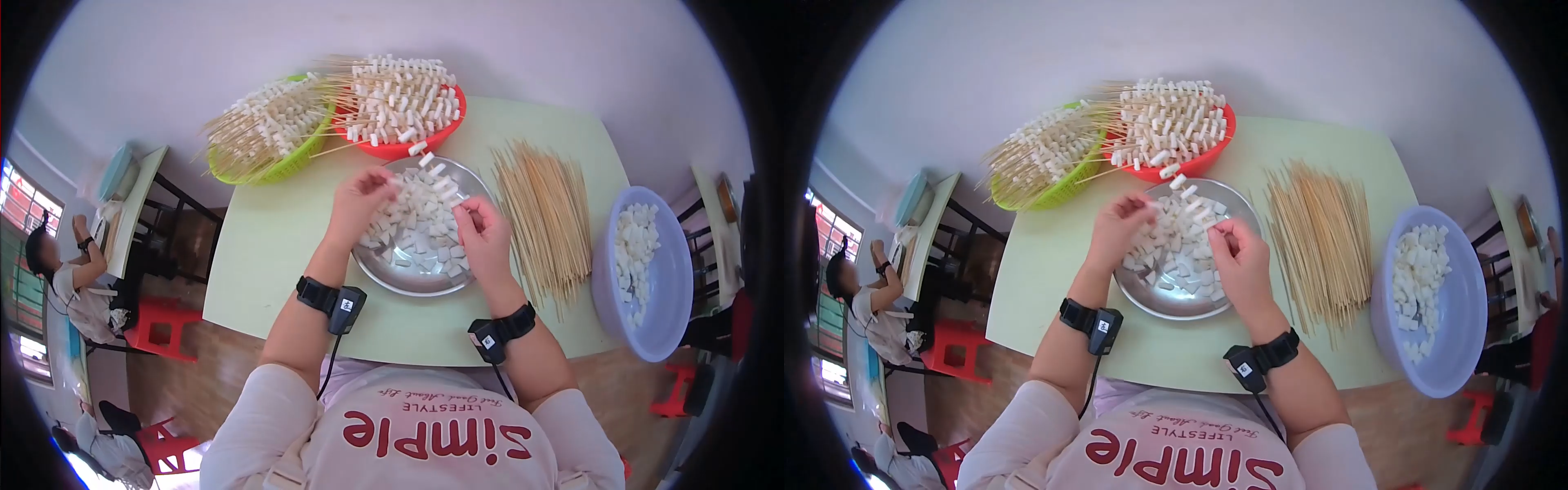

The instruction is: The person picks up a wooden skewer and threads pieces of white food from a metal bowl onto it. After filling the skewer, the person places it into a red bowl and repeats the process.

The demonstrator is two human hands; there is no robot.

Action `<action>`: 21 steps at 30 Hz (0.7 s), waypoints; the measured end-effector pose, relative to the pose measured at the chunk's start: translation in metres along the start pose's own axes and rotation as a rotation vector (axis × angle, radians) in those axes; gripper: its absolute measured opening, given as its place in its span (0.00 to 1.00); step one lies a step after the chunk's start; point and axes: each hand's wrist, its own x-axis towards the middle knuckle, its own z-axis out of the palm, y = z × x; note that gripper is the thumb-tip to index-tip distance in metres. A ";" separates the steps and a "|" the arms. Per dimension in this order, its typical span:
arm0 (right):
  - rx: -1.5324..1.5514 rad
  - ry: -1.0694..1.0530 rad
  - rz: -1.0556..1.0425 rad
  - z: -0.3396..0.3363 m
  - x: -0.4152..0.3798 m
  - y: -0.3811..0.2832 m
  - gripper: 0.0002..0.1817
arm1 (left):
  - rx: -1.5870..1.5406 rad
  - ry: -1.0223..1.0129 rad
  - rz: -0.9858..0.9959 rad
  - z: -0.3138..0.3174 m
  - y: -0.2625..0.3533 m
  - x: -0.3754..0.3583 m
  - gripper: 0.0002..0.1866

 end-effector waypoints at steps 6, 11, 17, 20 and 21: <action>-0.435 -0.189 -0.149 0.000 -0.005 -0.003 0.04 | -0.321 0.418 0.158 -0.024 -0.013 0.010 0.12; -0.488 -0.165 -0.302 -0.006 -0.002 0.009 0.05 | -0.247 0.477 0.202 -0.028 -0.008 0.006 0.11; -0.438 -0.016 -0.236 -0.060 0.044 0.072 0.08 | -0.096 0.564 0.189 -0.022 0.018 -0.030 0.11; -0.325 0.132 -0.165 -0.046 0.066 0.035 0.10 | -0.202 0.625 0.254 -0.030 0.041 -0.051 0.09; -0.319 0.159 -0.187 -0.054 0.076 0.033 0.12 | -0.163 0.654 0.267 -0.030 0.052 -0.065 0.08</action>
